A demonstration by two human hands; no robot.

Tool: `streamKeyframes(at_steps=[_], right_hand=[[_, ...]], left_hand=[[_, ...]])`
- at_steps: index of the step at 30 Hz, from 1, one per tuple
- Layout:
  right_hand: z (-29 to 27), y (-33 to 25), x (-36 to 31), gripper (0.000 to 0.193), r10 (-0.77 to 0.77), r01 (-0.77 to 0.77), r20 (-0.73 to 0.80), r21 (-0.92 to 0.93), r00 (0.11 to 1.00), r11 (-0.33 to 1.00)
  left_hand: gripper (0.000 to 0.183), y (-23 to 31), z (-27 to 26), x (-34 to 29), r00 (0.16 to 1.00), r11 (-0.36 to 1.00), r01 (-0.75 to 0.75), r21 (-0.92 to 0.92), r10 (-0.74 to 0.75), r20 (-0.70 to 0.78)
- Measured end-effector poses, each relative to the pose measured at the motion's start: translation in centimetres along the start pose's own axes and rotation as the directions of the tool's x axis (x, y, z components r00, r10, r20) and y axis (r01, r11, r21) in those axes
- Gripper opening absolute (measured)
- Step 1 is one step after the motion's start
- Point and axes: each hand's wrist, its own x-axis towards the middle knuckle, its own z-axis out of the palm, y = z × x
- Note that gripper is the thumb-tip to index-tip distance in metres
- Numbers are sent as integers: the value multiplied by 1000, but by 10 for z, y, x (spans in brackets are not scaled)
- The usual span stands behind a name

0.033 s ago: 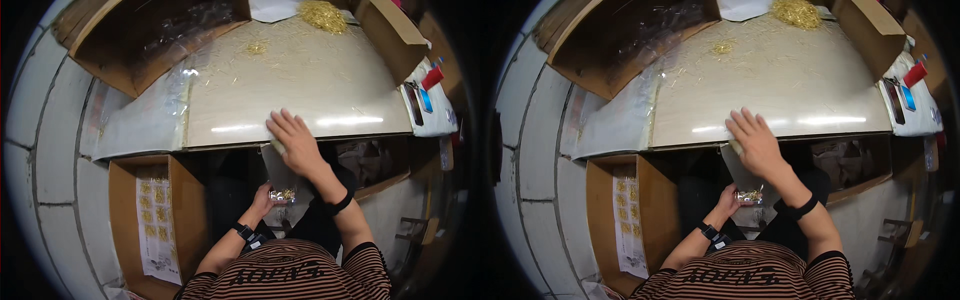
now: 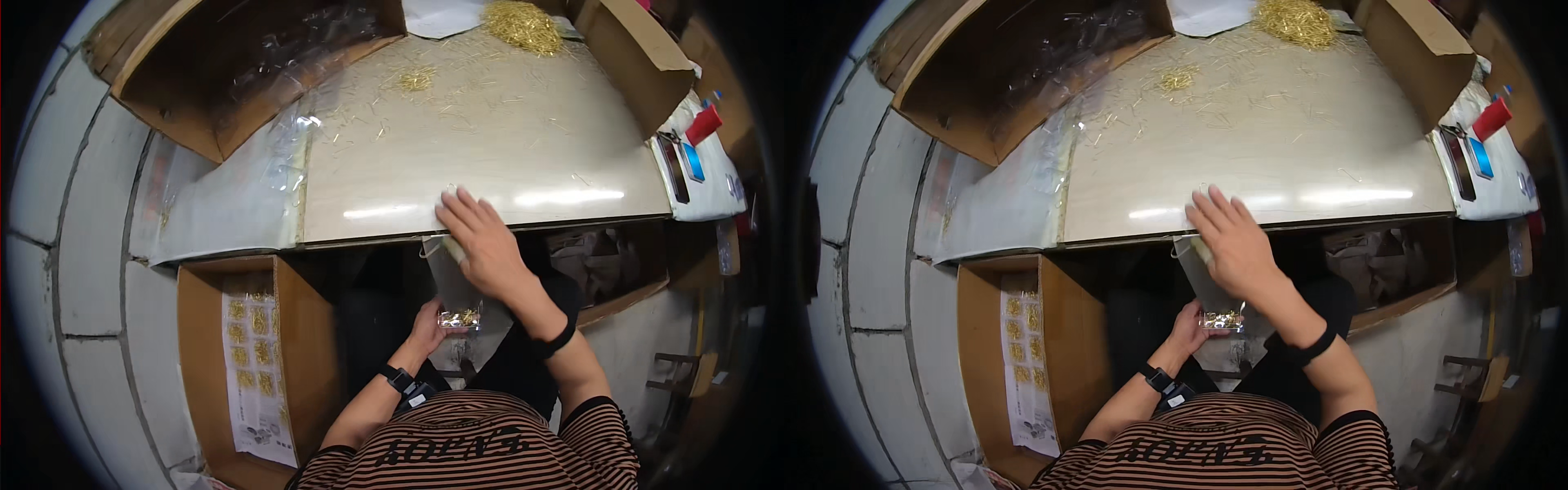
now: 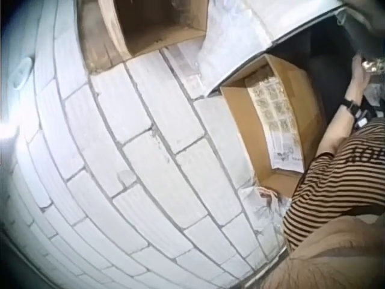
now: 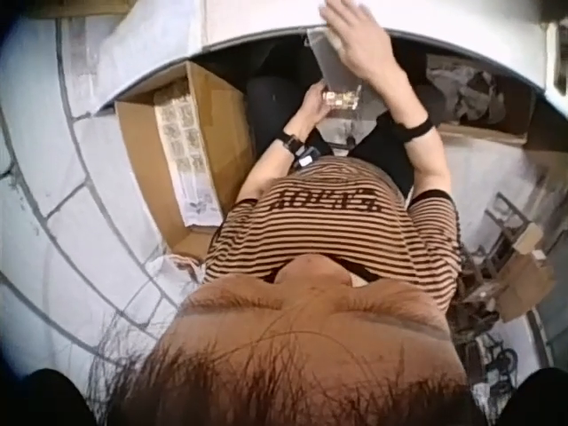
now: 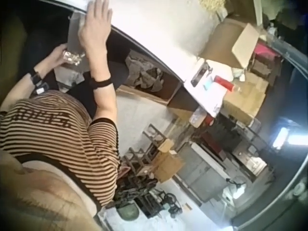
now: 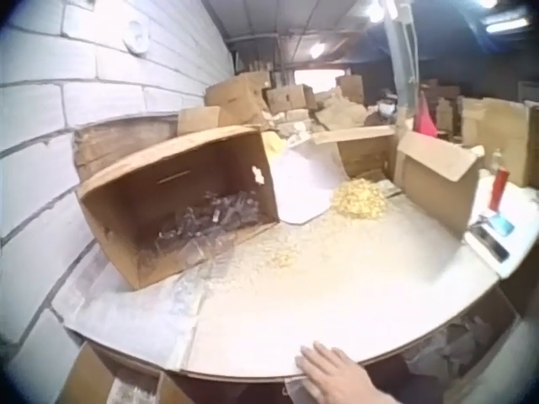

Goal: Gather small metal pins from a workbench and place them into small plastic bags, then organize the bags into a larger shipping box.

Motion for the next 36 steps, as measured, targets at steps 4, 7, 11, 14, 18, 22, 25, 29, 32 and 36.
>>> streamKeyframes(at_steps=[4, 7, 11, 14, 18, 22, 25, 29, 32, 36], right_hand=[[-21, -17, -58, 34, 5, 8, -69, 176, 998, 984], [-24, -22, -98, 36, 40, -21, -56, 300, 998, 954], [-3, -27, -135, 36, 131, -162, 105, 407, 986, 899], [1, -29, -149, 41, 135, -183, 141, 426, 981, 886], [1, -39, -148, 52, 202, -248, 152, 412, 968, 877], [23, -51, -141, 55, 93, -143, 165, 324, 982, 935], [32, -57, -140, 55, 61, -96, 141, 261, 988, 960], [16, -59, -136, 55, 31, -45, 79, 179, 996, 983], [18, -62, -141, 54, -7, 2, 43, 124, 999, 992], [15, -68, -147, 54, 13, -15, 7, 217, 1000, 976]], left_hand=[[38, -2, 12, -2, 990, 997, -70, -34, 65, -128], [38, -11, 14, -5, 991, 997, -55, -48, 48, -121], [37, -16, 1, -22, 996, 998, 36, 50, -31, -88], [35, -24, -12, -37, 991, 995, 91, 48, -86, -98], [31, -12, -12, -55, 997, 992, 76, 103, -74, -31], [33, 5, 24, -70, 999, 996, -9, 84, 12, -37], [35, 14, 29, -67, 997, 997, -81, 6, 81, -17], [36, 15, 39, -64, 967, 966, -255, 47, 256, -11], [32, 11, 53, -62, 931, 923, -355, 146, 364, -36], [27, 7, 73, -64, 891, 876, -437, 206, 453, -38]])
